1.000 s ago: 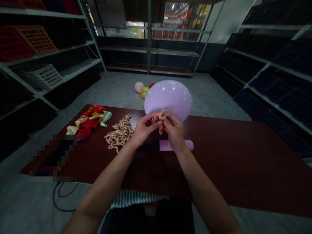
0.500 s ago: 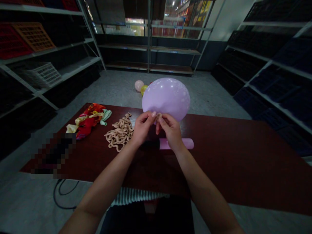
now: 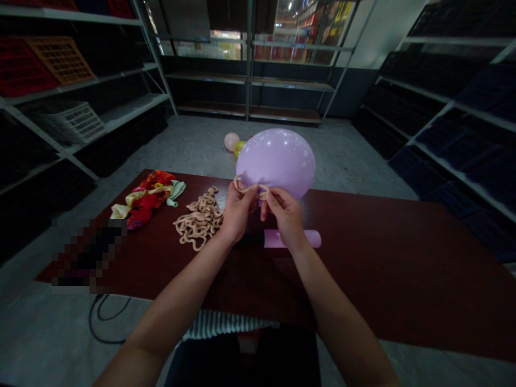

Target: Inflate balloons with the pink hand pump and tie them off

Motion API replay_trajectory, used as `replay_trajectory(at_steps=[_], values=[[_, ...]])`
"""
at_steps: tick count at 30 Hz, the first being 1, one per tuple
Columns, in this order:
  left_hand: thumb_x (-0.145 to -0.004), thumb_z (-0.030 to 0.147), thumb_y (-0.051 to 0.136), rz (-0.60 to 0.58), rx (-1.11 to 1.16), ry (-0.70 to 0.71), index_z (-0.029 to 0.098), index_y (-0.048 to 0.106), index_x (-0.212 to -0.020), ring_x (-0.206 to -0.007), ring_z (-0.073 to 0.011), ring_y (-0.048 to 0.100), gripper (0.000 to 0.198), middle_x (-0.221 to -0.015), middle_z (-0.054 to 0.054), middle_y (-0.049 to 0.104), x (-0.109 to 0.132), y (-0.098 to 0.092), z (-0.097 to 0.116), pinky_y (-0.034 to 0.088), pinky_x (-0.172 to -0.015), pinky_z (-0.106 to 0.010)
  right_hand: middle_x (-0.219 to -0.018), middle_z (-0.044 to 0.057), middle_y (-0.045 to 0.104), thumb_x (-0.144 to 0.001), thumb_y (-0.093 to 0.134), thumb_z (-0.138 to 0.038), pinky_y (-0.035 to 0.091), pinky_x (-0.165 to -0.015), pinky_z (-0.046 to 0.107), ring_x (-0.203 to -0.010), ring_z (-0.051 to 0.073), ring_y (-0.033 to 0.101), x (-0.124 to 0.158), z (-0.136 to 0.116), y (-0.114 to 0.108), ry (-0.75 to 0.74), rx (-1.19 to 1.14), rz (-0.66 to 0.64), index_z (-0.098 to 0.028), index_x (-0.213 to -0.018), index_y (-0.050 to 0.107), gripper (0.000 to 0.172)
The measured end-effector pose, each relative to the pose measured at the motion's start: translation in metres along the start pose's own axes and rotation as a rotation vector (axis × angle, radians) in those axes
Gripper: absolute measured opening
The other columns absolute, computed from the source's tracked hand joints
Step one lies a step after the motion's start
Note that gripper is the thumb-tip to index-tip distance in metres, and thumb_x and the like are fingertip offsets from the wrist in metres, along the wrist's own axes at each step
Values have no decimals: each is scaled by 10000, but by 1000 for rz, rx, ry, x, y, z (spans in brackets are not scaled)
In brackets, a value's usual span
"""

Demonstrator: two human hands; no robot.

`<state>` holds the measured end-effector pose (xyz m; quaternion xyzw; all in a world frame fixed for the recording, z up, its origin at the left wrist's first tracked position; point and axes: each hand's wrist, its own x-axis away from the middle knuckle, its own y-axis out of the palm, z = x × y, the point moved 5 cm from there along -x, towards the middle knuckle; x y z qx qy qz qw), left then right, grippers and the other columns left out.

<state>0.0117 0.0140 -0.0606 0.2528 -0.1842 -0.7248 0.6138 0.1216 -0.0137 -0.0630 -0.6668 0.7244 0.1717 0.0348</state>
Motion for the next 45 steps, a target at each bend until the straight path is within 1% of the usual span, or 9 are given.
replay_trajectory(at_steps=[3, 8, 14, 18, 22, 26, 29, 37, 45], values=[[-790, 330, 826, 24, -6, -17, 221, 377, -855, -457, -47, 421, 466, -606, 92, 479, -1, -1, -1, 311, -427, -148, -586, -69, 594, -884, 679, -536, 467, -484, 243, -478, 90, 541, 0, 0, 1, -19, 42, -9, -223, -926, 642, 318], [-742, 403, 871, -62, 44, -104, 200, 408, -766, -397, -27, 229, 507, -516, 118, 313, -3, 1, 0, 187, -378, -142, -581, -72, 593, -896, 673, -512, 461, -486, 242, -473, 87, 538, 1, -1, 2, -37, 27, -20, -220, -910, 642, 294], [-823, 682, 683, -174, -73, -69, 150, 620, -691, -413, -62, 368, 552, -521, 45, 406, -5, -1, 2, 318, -397, -186, -586, -71, 592, -898, 673, -504, 458, -495, 250, -481, 92, 539, 3, -4, 1, -18, 29, 1, -231, -949, 663, 278], [-837, 494, 768, -271, -231, 78, 165, 711, -897, -512, -98, 534, 339, -685, -3, 600, -1, 2, 7, 454, -515, -222, -590, -66, 594, -886, 683, -509, 467, -486, 256, -477, 101, 539, 2, -5, -1, -31, 35, 29, -241, -939, 660, 274], [-881, 341, 741, -348, -453, 202, 188, 717, -1137, -657, -140, 617, 299, -875, -48, 687, 4, 6, 12, 525, -676, -267, -683, -38, 638, -890, 661, -543, 490, -490, 267, -515, 113, 555, 0, -4, -6, -53, 91, 86, -253, -962, 656, 299], [-966, 252, 595, -351, -752, 458, 188, 729, -1142, -1000, -219, 671, 231, -1084, -105, 725, 6, 7, 23, 509, -936, -347, -678, -39, 615, -941, 594, -509, 491, -528, 265, -541, 121, 562, 3, -7, -6, -107, 224, 138, -252, -975, 651, 265], [-981, 202, 549, -362, -911, 569, 193, 704, -1178, -1040, -223, 663, 251, -1093, -106, 723, 6, 7, 24, 494, -963, -359, -675, -35, 617, -976, 550, -433, 477, -580, 263, -570, 126, 582, 7, -10, -6, -160, 403, 208, -243, -944, 635, 211], [-981, 241, 551, -299, -1136, 547, 209, 653, -1162, -983, -235, 638, 210, -1047, -95, 671, 5, 2, 15, 499, -908, -349, -788, -5, 675, -993, 492, -338, 472, -661, 272, -680, 151, 614, 13, -14, -6, -288, 632, 302, -259, -954, 614, 150], [-997, 229, 493, -294, -1000, 459, 193, 585, -1066, -982, -236, 616, 120, -1070, -118, 659, 4, 6, 20, 470, -886, -353, -916, 17, 717, -1009, 465, -344, 492, -755, 304, -800, 180, 666, 13, -12, -7, -391, 733, 250, -284, -982, 617, 165]])
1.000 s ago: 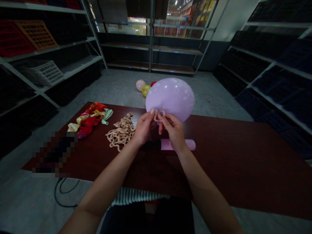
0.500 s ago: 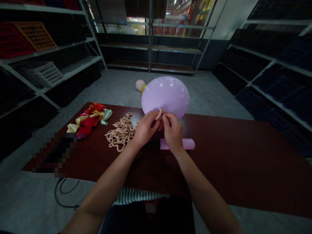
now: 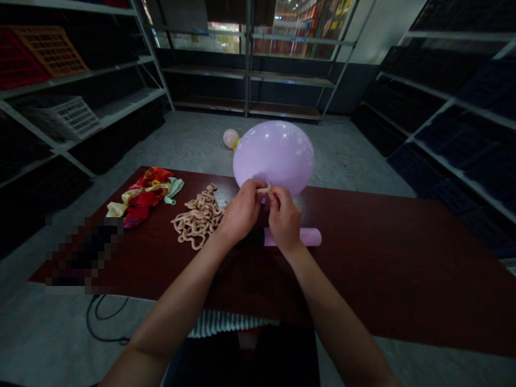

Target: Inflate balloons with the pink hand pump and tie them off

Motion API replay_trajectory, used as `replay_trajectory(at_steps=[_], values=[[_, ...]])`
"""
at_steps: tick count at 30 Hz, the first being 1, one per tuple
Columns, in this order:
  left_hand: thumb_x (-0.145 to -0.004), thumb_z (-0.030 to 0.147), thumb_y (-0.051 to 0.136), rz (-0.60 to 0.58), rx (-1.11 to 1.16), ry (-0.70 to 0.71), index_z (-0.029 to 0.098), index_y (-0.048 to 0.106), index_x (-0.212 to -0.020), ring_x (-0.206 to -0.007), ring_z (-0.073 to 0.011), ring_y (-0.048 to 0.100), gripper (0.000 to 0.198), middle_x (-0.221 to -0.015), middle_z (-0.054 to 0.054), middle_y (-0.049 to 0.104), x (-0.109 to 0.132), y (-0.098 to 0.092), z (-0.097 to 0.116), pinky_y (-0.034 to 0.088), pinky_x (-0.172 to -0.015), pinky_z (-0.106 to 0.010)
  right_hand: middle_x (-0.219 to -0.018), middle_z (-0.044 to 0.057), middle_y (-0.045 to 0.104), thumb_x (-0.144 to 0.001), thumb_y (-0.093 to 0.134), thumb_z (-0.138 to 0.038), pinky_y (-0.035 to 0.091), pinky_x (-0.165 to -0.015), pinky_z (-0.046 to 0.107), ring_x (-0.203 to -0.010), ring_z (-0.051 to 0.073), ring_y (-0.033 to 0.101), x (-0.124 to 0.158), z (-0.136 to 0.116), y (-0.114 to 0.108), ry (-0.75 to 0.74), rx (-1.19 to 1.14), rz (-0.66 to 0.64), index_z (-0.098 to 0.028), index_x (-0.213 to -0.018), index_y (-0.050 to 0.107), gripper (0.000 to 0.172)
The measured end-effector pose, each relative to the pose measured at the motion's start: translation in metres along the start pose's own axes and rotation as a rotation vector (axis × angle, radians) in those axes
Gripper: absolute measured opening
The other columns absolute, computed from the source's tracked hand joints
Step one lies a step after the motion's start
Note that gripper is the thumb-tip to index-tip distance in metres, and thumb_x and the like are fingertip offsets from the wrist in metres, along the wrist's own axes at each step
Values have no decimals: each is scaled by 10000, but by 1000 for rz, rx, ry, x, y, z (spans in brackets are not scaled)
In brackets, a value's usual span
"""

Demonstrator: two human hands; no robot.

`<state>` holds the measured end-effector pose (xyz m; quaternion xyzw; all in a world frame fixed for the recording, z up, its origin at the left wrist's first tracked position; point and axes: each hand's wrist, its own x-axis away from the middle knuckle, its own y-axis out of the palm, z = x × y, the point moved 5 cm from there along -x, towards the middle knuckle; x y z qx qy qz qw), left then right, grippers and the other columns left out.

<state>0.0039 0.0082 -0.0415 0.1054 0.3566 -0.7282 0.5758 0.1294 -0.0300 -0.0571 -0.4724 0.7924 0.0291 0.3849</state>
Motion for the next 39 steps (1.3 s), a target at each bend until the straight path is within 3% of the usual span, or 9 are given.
replay_trajectory(at_steps=[6, 9, 18, 22, 25, 28, 31, 35, 39], values=[[-981, 192, 501, -152, 186, -29, 194, 587, -962, -866, -201, 601, 89, -904, -53, 653, -4, -5, 4, 442, -822, -308, -916, 15, 748, -1001, 481, -338, 519, -845, 338, -853, 196, 698, -1, 4, -1, -32, 21, -78, -294, -1021, 660, 185], [-969, 156, 491, -165, 184, -37, 192, 583, -941, -824, -193, 588, 103, -874, -43, 645, -5, -5, 0, 432, -792, -300, -884, 8, 755, -994, 498, -318, 533, -833, 330, -817, 190, 709, 1, 3, 0, -37, 17, -79, -296, -1037, 683, 191], [-972, 161, 517, -26, 77, -56, 200, 506, -993, -794, -171, 598, 46, -890, -44, 619, -1, -3, -2, 444, -735, -296, -782, -31, 706, -962, 553, -306, 523, -612, 253, -576, 106, 629, 1, -4, -1, 56, -74, 23, -252, -974, 664, 124], [-927, 150, 591, 90, 331, -104, 239, 371, -1135, -715, -127, 594, 316, -862, 5, 581, -1, -2, -9, 449, -653, -243, -609, -69, 597, -942, 584, -367, 455, -470, 227, -467, 90, 555, 1, -1, 9, 245, -377, -63, -232, -950, 634, 144], [-901, 225, 679, 199, 542, -166, 256, 332, -1043, -622, -105, 545, 376, -737, 61, 508, -2, -1, -20, 416, -579, -208, -543, -93, 533, -896, 651, -427, 415, -419, 228, -416, 85, 516, 1, -2, 17, 368, -599, -166, -228, -914, 618, 202], [-913, 358, 696, 251, 558, -217, 230, 389, -898, -605, -97, 508, 333, -695, 56, 471, -2, -1, -25, 425, -594, -212, -532, -101, 502, -854, 704, -439, 382, -401, 227, -406, 78, 493, 1, 0, 20, 459, -713, -188, -227, -896, 623, 231], [-1006, 435, 543, 148, 460, -141, 195, 519, -846, -741, -127, 573, 289, -785, -8, 577, -2, -1, -16, 469, -708, -244, -543, -99, 484, -814, 741, -413, 367, -402, 220, -428, 69, 460, 0, 3, 18, 528, -805, -139, -223, -885, 637, 228], [-995, 260, 582, 9, 154, 116, 178, 633, -1034, -848, -150, 619, 105, -947, -53, 677, 0, -4, 4, 485, -793, -270, -580, -88, 460, -774, 772, -365, 372, -430, 205, -484, 61, 417, -3, 7, 16, 605, -973, -106, -209, -862, 654, 215], [-973, 146, 604, 18, -20, 267, 163, 642, -1147, -906, -161, 655, 180, -1018, -80, 708, 1, -5, 12, 507, -800, -272, -598, -93, 401, -763, 788, -296, 367, -464, 182, -503, 46, 358, -2, 7, 20, 710, -1171, -209, -192, -835, 654, 184]])
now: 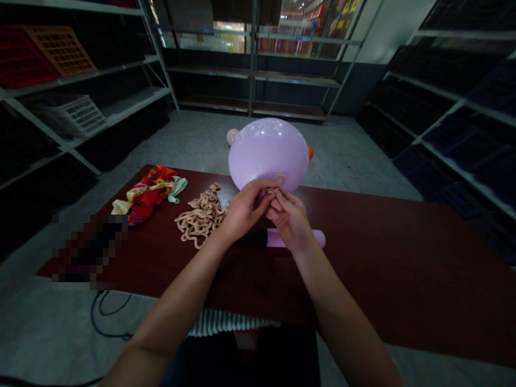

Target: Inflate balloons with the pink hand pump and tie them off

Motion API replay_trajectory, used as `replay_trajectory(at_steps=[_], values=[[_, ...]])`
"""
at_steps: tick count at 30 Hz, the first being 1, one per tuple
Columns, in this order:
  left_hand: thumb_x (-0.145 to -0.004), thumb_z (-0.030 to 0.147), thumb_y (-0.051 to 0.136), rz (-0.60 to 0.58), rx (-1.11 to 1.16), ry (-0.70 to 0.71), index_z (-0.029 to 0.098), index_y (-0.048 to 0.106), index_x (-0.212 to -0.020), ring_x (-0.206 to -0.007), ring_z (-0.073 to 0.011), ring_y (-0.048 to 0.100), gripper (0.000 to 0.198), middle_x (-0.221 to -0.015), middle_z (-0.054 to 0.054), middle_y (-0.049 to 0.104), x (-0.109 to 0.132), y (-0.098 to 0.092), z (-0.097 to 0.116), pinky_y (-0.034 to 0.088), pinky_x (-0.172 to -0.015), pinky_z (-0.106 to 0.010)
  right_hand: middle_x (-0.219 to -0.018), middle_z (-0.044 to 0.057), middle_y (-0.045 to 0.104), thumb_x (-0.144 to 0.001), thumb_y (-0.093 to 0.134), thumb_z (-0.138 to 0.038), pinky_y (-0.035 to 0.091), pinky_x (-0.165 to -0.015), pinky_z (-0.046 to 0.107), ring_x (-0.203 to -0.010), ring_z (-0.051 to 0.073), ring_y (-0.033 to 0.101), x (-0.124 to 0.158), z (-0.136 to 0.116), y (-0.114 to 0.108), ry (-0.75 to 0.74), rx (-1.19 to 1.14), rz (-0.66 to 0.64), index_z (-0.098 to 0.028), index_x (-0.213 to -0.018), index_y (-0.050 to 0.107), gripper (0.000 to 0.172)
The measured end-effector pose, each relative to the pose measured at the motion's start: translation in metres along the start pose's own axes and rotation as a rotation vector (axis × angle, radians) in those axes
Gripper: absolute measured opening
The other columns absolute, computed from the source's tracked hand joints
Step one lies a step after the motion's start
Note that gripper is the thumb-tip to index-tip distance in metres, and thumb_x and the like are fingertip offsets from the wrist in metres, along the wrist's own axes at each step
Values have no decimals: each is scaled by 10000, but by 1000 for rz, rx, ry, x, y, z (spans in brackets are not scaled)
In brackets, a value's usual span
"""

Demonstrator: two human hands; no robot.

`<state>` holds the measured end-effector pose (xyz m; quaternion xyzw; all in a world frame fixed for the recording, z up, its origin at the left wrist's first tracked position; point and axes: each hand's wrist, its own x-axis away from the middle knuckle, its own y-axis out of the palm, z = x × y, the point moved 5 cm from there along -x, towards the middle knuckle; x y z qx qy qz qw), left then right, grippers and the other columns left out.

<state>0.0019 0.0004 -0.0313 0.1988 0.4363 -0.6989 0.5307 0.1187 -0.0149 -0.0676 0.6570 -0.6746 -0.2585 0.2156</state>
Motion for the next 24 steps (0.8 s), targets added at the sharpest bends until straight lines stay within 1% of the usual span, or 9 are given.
replay_trajectory(at_steps=[5, 7, 9, 12, 15, 18, 20, 22, 24], values=[[-957, 133, 646, 80, -39, 76, 172, 685, -1060, -929, -159, 679, 117, -999, -62, 735, 0, -5, 5, 520, -834, -281, -602, -91, 375, -837, 727, -267, 359, -466, 194, -489, 53, 329, 1, 4, 3, 82, -48, -89, -205, -853, 655, 96], [-950, 143, 662, 122, -25, 56, 176, 698, -995, -888, -153, 681, 67, -944, -48, 738, 1, -7, 5, 520, -805, -277, -611, -88, 409, -821, 741, -270, 351, -452, 196, -493, 56, 343, 1, 4, 4, 73, -35, -99, -212, -874, 663, 111], [-949, 184, 674, 178, 5, -24, 179, 701, -927, -829, -147, 675, 35, -885, -37, 734, 1, -9, 0, 513, -758, -268, -620, -82, 461, -800, 763, -299, 350, -436, 198, -500, 62, 382, 1, 3, 5, 39, 18, -95, -218, -904, 672, 160], [-941, 278, 692, 289, 118, -194, 181, 699, -860, -765, -142, 655, 126, -817, -28, 718, 4, -11, -12, 500, -716, -259, -598, -77, 533, -836, 739, -399, 383, -428, 213, -481, 78, 473, 2, 1, 8, -52, 207, -101, -228, -957, 670, 220], [-907, 376, 723, 373, 312, -356, 180, 683, -795, -674, -126, 609, 229, -736, -16, 676, 6, -10, -22, 486, -648, -239, -567, -80, 567, -883, 687, -480, 408, -427, 220, -440, 84, 519, 4, -1, 10, -180, 445, -80, -228, -971, 648, 270], [-841, 473, 773, 419, 557, -519, 176, 644, -741, -524, -86, 487, 339, -629, 16, 578, 7, -7, -28, 394, -488, -199, -589, -80, 583, -903, 652, -525, 424, -424, 217, -426, 76, 528, 6, -3, 11, -264, 603, -35, -227, -963, 622, 305], [-798, 506, 805, 436, 720, -612, 173, 618, -723, -468, -66, 418, 389, -590, 35, 516, 7, -5, -29, 329, -425, -181, -616, -75, 592, -922, 622, -534, 443, -437, 217, -437, 73, 542, 8, -3, 11, -294, 673, -29, -227, -968, 616, 311], [-790, 515, 810, 449, 838, -697, 175, 602, -728, -453, -60, 409, 403, -579, 45, 484, 7, -5, -30, 328, -410, -170, -632, -72, 595, -940, 598, -526, 456, -452, 217, -452, 73, 554, 9, -4, 11, -325, 725, -36, -228, -976, 616, 300], [-825, 518, 778, 454, 900, -787, 183, 593, -751, -454, -65, 432, 390, -570, 50, 461, 8, -5, -33, 367, -421, -165, -640, -71, 595, -954, 583, -504, 459, -458, 214, -461, 73, 559, 9, -3, 10, -350, 755, -44, -233, -991, 618, 275]])
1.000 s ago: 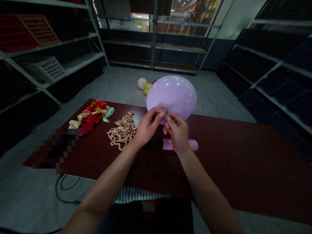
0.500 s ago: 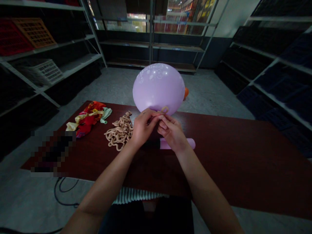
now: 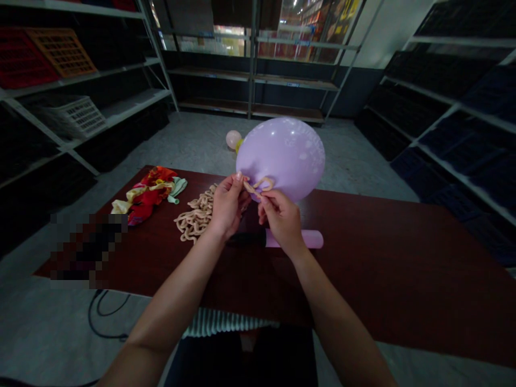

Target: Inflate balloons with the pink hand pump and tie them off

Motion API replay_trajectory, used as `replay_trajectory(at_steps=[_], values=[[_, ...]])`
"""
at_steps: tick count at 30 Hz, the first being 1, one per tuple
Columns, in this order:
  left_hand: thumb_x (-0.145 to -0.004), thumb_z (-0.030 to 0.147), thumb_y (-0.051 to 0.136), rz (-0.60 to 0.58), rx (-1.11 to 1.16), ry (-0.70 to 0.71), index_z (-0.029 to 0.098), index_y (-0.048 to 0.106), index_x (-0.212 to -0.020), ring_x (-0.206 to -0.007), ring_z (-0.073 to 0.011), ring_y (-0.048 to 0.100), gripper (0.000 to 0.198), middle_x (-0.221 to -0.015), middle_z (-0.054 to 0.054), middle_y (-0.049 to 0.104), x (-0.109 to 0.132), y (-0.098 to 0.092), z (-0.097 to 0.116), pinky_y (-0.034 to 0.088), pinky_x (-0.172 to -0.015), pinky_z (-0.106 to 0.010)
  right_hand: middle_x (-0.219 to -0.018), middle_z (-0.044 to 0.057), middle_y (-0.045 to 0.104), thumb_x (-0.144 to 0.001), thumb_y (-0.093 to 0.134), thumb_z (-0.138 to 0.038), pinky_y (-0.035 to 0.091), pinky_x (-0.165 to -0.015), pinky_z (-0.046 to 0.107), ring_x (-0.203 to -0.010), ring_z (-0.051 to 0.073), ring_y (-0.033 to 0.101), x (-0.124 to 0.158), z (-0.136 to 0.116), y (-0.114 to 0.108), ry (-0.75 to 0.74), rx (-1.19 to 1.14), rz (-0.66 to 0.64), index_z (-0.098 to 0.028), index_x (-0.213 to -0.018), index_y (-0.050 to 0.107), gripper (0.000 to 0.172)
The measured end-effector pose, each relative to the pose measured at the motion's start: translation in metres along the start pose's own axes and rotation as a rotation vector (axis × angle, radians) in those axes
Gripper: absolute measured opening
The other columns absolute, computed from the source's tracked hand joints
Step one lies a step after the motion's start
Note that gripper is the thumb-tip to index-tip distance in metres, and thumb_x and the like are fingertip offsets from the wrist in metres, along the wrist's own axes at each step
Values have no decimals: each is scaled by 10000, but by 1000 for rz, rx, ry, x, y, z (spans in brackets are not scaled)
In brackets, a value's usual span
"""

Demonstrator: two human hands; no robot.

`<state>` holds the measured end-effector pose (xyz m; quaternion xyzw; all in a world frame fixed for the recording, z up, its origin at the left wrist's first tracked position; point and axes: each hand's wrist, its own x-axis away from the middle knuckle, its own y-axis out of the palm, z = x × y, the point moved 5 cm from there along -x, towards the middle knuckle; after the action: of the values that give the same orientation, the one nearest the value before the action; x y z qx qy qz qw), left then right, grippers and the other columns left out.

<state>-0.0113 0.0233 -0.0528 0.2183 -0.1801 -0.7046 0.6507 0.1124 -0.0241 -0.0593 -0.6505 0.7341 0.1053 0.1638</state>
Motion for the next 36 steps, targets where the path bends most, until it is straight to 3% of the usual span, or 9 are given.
replay_trajectory(at_steps=[3, 6, 12, 15, 18, 23, 26, 32, 36], values=[[-870, 523, 728, 1, -22, -45, 191, 568, -767, -472, -74, 461, 383, -579, 50, 452, -3, -3, -5, 413, -451, -168, -639, -73, 594, -960, 577, -479, 458, -459, 214, -459, 73, 555, 0, 5, 0, -1, -1, 2, -243, -999, 625, 244], [-875, 550, 707, -98, -96, 68, 198, 537, -774, -506, -83, 467, 404, -619, 43, 457, -6, -2, -9, 424, -477, -180, -621, -72, 598, -930, 614, -513, 458, -452, 222, -448, 79, 546, -2, 10, 0, 45, -69, 27, -242, -965, 628, 273], [-830, 499, 774, -305, -251, 188, 208, 688, -1086, -759, -133, 608, 397, -937, -39, 670, -5, 5, -17, 514, -695, -235, -580, -80, 582, -886, 652, -563, 439, -436, 223, -433, 83, 530, -7, 7, -6, 78, -201, 75, -235, -944, 625, 334], [-907, 488, 688, -261, -357, 282, 182, 770, -1015, -796, -152, 623, 335, -990, -78, 717, -5, 3, -15, 505, -718, -251, -574, -80, 588, -894, 649, -537, 430, -439, 222, -428, 85, 535, -7, 7, -6, 70, -206, 58, -230, -959, 627, 315], [-896, 507, 695, -170, -372, 330, 176, 800, -944, -717, -140, 591, 350, -870, -63, 711, -6, -2, -14, 471, -644, -237, -579, -80, 588, -911, 623, -526, 426, -440, 226, -426, 88, 535, -5, 11, -4, 65, -158, 38, -228, -962, 627, 302], [-840, 559, 742, -83, -195, 201, 174, 766, -836, -469, -71, 363, 386, -571, 25, 490, -9, -7, -14, 269, -425, -197, -582, -73, 572, -961, 558, -499, 439, -509, 234, -464, 87, 544, -2, 9, -7, -20, 133, 69, -231, -929, 647, 284], [-846, 564, 734, -37, -70, 117, 176, 718, -793, -418, -56, 269, 392, -526, 59, 366, -9, -7, -12, 199, -386, -193, -589, -62, 578, -996, 507, -450, 447, -558, 247, -498, 101, 567, 0, 3, -5, -83, 278, 25, -240, -916, 655, 269], [-936, 473, 664, 119, 60, -65, 187, 629, -787, -458, -71, 460, 324, -590, 42, 468, -9, -10, -8, 369, -429, -180, -616, -29, 633, -1016, 454, -411, 459, -615, 277, -554, 145, 601, 2, -3, 0, -176, 474, -40, -258, -962, 682, 280], [-957, 453, 636, 168, 134, -108, 187, 587, -796, -446, -64, 451, 314, -592, 56, 458, -11, -13, -8, 393, -441, -171, -658, -5, 672, -1010, 446, -408, 460, -656, 291, -607, 170, 624, 2, 1, 1, -214, 573, -53, -269, -986, 702, 293]])
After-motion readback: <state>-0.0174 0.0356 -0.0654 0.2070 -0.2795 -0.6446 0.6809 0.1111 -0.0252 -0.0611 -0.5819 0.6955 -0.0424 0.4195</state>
